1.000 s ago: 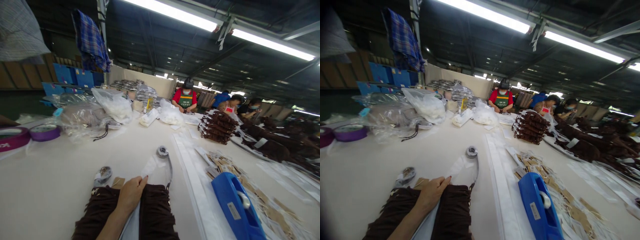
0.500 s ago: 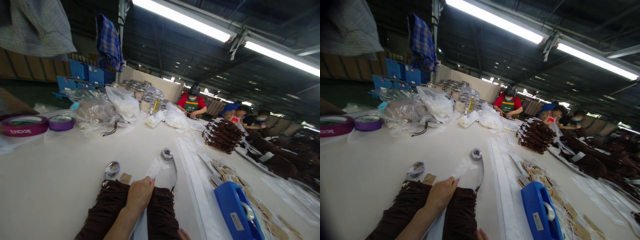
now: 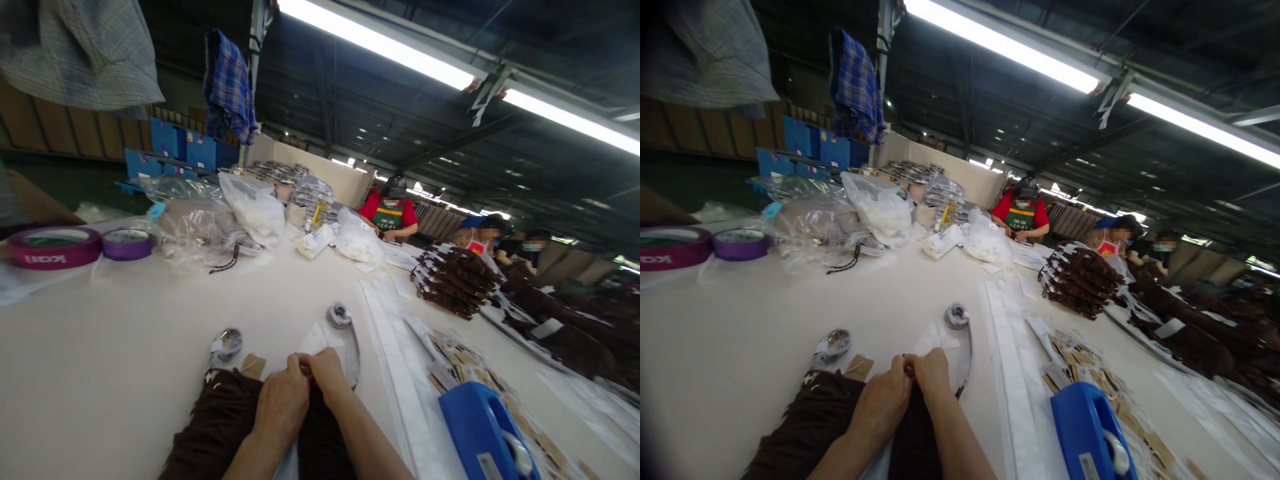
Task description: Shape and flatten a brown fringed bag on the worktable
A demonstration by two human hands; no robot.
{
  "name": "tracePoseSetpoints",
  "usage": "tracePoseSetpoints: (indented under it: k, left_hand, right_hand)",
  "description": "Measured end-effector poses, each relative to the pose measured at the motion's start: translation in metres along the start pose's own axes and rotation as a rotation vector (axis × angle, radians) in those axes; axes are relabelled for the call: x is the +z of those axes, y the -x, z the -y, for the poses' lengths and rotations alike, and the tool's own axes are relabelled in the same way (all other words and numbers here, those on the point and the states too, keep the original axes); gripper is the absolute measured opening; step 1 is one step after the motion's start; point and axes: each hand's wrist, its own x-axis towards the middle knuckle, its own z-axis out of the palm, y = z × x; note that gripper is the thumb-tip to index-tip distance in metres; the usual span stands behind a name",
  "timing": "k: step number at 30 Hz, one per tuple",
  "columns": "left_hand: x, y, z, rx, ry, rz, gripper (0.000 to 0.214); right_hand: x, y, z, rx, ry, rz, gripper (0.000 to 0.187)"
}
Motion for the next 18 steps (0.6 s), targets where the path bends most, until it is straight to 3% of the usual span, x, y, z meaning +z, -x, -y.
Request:
tracePoseSetpoints:
  k: [5, 9, 18]
  left_hand:
    - [0.001, -0.001, -0.003, 0.018, -0.008, 0.005, 0.025]
    - [-0.002, -0.001, -0.005, 0.041, -0.004, 0.005, 0.029]
    - [-0.006, 0.002, -0.006, 0.049, 0.020, -0.013, 0.032]
  right_hand:
    - [-0.001, -0.009, 0.019, 0.075, -0.269, 0.062, 0.009]
    - [-0.009, -0.029, 0.043, 0.006, -0.391, 0.088, 0.023]
    - [-0.007, -0.068, 0.050, 0.055, -0.381, -0.101, 0.004]
